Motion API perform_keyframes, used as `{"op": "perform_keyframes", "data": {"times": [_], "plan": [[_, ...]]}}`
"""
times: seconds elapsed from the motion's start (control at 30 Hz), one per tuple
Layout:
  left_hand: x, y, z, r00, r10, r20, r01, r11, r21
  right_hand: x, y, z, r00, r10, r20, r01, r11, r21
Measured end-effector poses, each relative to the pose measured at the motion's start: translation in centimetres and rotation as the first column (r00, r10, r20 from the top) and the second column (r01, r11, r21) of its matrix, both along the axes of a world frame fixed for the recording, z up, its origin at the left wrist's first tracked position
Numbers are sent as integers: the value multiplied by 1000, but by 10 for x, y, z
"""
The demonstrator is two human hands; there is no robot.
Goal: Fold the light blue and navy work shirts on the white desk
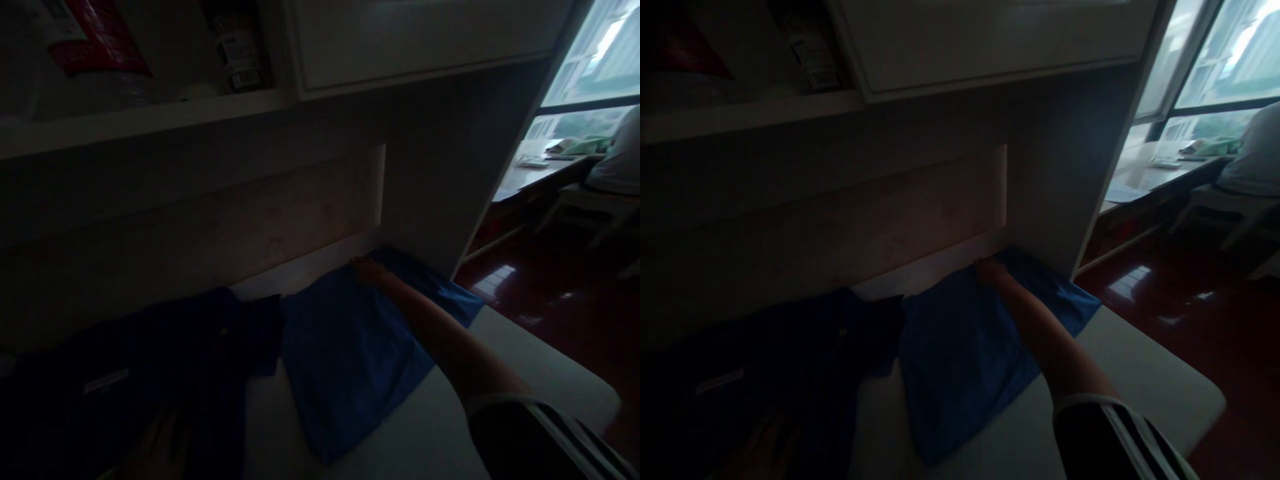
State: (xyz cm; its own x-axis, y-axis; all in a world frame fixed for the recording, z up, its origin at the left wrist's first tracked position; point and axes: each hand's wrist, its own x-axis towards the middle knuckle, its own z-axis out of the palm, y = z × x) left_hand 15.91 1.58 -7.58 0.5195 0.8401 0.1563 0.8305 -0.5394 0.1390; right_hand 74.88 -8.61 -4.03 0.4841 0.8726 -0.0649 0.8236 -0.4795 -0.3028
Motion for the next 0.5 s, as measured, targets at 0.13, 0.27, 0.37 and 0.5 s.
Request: {"op": "perform_keyframes", "data": {"times": [0.13, 0.27, 0.37, 0.5], "plan": [[48, -41, 13, 990, 82, 113, -70, 992, -107, 9, -3, -19, 993, 82, 90, -74, 993, -89], [129, -85, 28, 946, 84, 313, 33, 936, -350, 0, 11, -24, 977, 143, 159, -124, 984, -124], [189, -95, 22, 927, 121, 354, 87, 851, -518, -5, 16, -16, 966, 136, 220, -115, 988, -107], [243, -83, 8, 963, 157, 220, -16, 845, -535, -9, -2, -2, 951, 108, 291, -94, 994, -61]]}}
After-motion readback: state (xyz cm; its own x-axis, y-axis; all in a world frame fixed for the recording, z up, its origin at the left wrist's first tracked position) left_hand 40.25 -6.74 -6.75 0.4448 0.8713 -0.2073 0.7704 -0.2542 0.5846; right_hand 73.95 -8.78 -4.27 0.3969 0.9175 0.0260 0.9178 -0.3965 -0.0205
